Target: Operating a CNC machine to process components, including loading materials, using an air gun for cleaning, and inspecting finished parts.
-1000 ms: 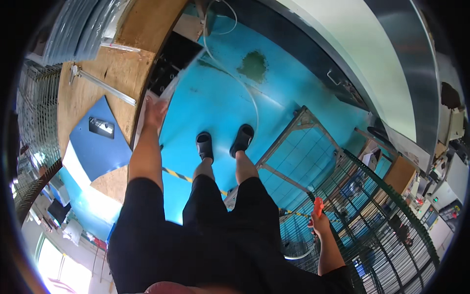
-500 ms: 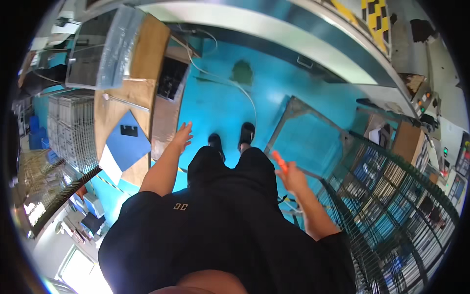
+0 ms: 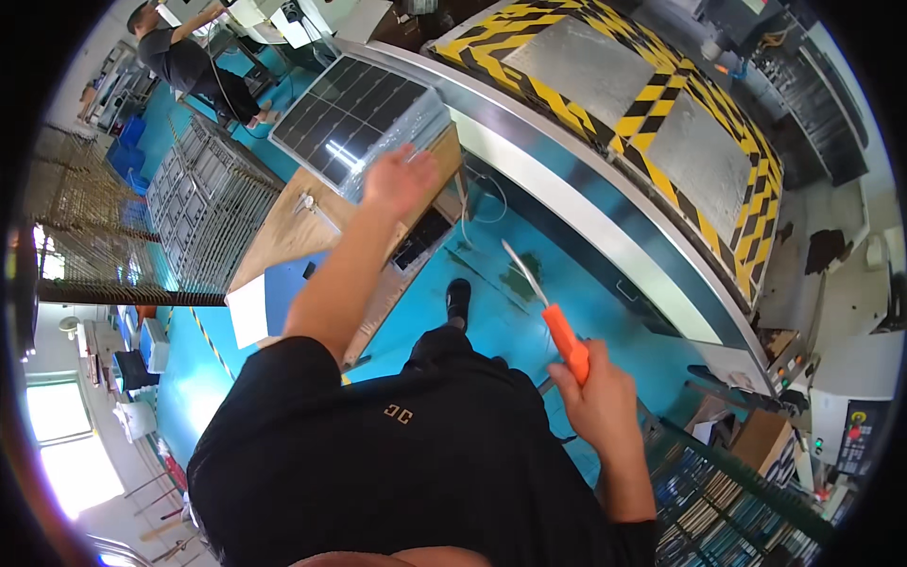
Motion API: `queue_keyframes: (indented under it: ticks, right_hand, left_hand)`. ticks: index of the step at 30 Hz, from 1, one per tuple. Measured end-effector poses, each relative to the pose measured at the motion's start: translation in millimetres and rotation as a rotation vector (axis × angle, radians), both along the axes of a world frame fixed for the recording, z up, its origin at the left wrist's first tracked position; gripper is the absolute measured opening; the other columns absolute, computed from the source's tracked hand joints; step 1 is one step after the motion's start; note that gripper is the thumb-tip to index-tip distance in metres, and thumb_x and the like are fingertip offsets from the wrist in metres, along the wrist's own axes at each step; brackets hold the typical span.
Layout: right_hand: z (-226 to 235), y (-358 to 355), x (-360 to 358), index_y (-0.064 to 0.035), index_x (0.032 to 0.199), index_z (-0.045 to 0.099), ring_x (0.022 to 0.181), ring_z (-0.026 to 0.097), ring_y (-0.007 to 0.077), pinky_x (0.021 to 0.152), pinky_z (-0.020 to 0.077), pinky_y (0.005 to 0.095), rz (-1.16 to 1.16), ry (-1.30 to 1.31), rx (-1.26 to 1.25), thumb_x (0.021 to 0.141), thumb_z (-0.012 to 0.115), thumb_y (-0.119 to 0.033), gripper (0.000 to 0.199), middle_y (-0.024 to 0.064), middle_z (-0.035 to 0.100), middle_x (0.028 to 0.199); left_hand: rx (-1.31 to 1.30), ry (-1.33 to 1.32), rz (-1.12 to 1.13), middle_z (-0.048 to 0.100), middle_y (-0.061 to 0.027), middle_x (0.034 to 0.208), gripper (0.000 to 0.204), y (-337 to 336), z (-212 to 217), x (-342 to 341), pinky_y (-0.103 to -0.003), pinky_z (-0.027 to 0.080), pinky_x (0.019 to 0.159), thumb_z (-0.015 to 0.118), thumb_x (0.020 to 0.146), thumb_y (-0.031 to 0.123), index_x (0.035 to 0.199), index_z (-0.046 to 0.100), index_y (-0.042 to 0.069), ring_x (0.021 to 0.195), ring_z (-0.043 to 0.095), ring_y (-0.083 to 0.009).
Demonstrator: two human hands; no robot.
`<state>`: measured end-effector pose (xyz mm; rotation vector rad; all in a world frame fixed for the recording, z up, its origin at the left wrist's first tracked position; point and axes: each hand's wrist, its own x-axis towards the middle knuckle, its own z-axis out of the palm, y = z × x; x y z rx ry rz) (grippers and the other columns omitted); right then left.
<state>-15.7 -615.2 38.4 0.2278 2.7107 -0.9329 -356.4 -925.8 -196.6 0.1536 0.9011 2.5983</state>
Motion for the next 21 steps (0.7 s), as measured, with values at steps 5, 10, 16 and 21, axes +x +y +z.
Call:
queue_keyframes:
  ticks: [5,10,16,21]
  right_hand:
    - [50.5,-34.3,-89.8,-0.0030,0.109,0.054,0.073,0.067,0.0411,0.064,0.0513,0.0489,0.053,0.019,0.184,0.088,0.072,-0.036,0.042,0.0190,0.067,0.078]
    - [9.3,-75.5,-129.4,-0.0063,0.107,0.056,0.077,0.067,0.0403,0.067,0.0517,0.0498,0.164,-0.013,0.098,0.090,0.065,-0.050,0.048,0.0185,0.068,0.081]
    - [-135.1,-6.9,-45.6,-0.0061,0.127,0.059,0.088,0.070,0.0339,0.071,0.0514,0.0462,-0.579,0.082,0.087,0.096,0.062,-0.031,0.041,0.0113,0.072,0.095]
    - [-131.9,62.5,50.4,-0.0033,0.139,0.052,0.106,0.068,0.0253,0.085,0.0525,0.0398,-1.311,0.063,-0.176,0.101,0.054,-0.023,0.043,0.0059,0.071,0.114]
  left_hand:
    - [-0.173,-0.510,0.262,0.036,-0.0222,0.150,0.048,-40.4,93.0,-37.4,-0.053,0.038,0.111,0.048,0.097,0.017,0.142,0.037,0.005,0.136,0.039,-0.0414]
    - [-0.077,-0.573,0.165,0.033,-0.0208,0.151,0.050,-21.5,69.4,-81.3,-0.052,0.041,0.108,0.043,0.100,0.020,0.147,0.031,0.006,0.135,0.040,-0.0418]
    - [-0.341,-0.383,-0.157,0.037,-0.0201,0.150,0.051,18.4,78.2,-102.8,-0.049,0.044,0.103,0.039,0.101,0.018,0.150,0.029,0.007,0.133,0.044,-0.0375]
    - [-0.477,-0.374,-0.152,0.039,-0.0195,0.149,0.052,31.6,56.2,-107.8,-0.049,0.044,0.104,0.041,0.100,0.020,0.149,0.032,0.005,0.133,0.044,-0.0367]
